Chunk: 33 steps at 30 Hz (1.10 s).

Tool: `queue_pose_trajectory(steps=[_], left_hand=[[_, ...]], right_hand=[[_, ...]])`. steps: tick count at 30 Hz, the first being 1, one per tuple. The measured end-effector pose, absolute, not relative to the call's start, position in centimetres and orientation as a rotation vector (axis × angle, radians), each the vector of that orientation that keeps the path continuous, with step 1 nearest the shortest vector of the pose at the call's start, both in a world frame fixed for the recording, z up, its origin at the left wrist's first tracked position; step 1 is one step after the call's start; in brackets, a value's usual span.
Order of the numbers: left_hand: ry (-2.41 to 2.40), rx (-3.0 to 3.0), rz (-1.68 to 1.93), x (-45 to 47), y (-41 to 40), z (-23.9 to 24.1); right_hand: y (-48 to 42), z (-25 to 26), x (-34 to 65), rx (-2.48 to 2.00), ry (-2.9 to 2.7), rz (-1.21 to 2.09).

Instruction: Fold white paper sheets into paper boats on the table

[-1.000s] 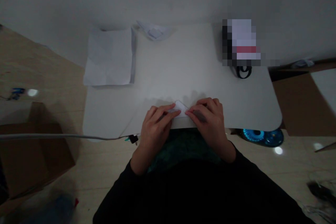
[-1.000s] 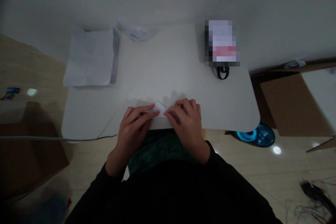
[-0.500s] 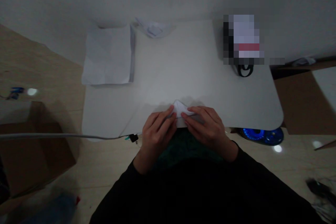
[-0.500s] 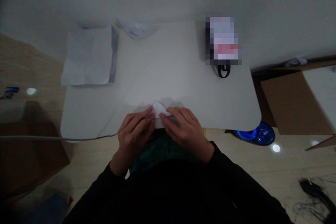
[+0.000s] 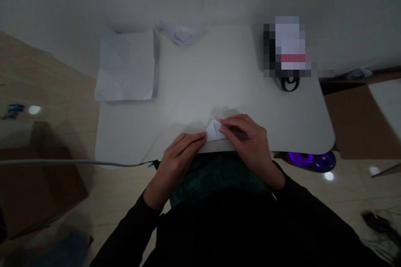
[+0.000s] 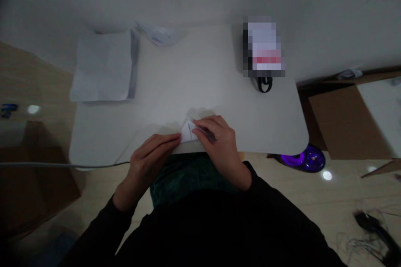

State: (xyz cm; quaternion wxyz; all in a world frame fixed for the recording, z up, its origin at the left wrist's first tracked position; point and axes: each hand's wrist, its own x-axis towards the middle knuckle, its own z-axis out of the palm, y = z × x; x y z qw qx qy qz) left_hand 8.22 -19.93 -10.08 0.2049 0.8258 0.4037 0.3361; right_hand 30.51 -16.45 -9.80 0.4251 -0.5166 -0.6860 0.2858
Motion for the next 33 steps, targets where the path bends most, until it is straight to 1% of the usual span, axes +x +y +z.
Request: queue_pose_trajectory(steps=[4,9,21,27,33], left_hand=[[1.122,2.284,0.96,8.3,-19.7,-10.1],[1.07,2.304,0.915,7.9,-19.7,-10.0],[0.957,2.456,0.879,7.5,-19.3,-10.1],[1.032,2.606,0.856,8.1,-19.3,-10.2],[1.102,2.686,0.824,8.9,-19.5,-10.3]], right_hand=[[-15.6,-9.6,29.6,-1.35,-1.662,0.765],[-15.3,-10.0,29.1,-1.437,-1.768,0.631],[-15.4,-11.0,29.1,-1.436,-1.832,0.474],[-15.6,-11.0,28.9,-1.457,-1.857,0.439],[-15.6,-10.6,28.9,-1.486,-1.874,0.475]])
